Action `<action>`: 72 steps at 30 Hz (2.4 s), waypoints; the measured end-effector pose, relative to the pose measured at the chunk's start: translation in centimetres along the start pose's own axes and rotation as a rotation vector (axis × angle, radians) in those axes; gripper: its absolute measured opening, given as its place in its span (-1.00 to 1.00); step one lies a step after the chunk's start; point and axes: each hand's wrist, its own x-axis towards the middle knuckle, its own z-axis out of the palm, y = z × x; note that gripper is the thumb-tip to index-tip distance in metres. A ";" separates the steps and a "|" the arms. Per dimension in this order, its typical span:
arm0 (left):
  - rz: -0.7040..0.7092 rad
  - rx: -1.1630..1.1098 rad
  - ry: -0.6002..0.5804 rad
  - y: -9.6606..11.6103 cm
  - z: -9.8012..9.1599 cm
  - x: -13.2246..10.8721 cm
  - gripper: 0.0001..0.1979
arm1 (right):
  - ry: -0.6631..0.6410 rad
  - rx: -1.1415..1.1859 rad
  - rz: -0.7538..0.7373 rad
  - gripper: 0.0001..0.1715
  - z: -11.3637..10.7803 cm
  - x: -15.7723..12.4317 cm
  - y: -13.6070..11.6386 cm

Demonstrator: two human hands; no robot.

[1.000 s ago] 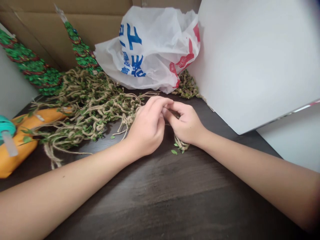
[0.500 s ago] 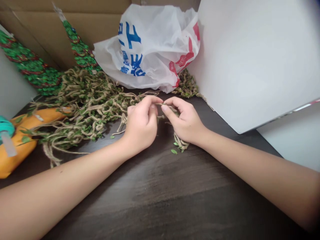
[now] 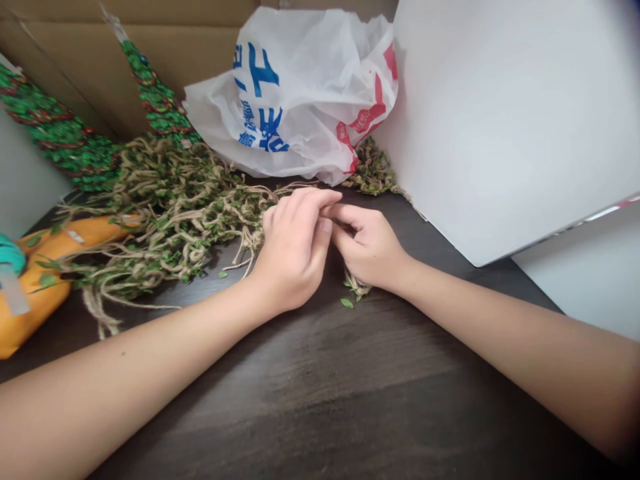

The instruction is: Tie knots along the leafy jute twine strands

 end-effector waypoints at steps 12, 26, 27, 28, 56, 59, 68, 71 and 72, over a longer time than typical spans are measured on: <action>-0.164 0.078 -0.080 -0.5 0.3 0.1 -0.76 | -0.065 -0.060 -0.010 -0.83 0.0 -0.2 -0.4; -0.265 0.001 0.019 -0.5 0.2 0.6 -0.84 | 0.106 -0.201 -0.009 -0.75 -0.1 0.0 -0.3; -0.245 0.024 -0.015 -0.5 0.2 0.5 -0.82 | 0.121 -0.170 -0.036 -0.74 -0.1 0.0 -0.4; -0.222 0.042 -0.054 -0.5 0.2 0.5 -0.78 | 0.141 -0.145 -0.054 -0.74 -0.1 0.1 -0.5; -0.179 -0.334 0.031 -1.2 0.6 0.7 -0.74 | 0.118 -0.076 -0.022 -0.79 0.0 0.1 -0.4; -0.180 -0.347 0.058 -1.0 0.5 0.7 -0.75 | 0.174 -0.031 0.054 -0.88 0.1 0.1 -0.2; -0.254 -0.228 0.023 -0.8 0.3 0.9 -0.76 | 0.161 -0.121 0.096 -0.83 0.1 0.2 0.1; -0.315 -0.056 -0.088 -0.5 0.3 1.0 -0.76 | 0.138 -0.162 0.097 -0.83 0.0 0.2 -0.3; -0.321 -0.009 -0.119 -0.5 0.3 1.0 -0.76 | 0.128 -0.162 0.105 -0.82 0.0 0.2 -0.4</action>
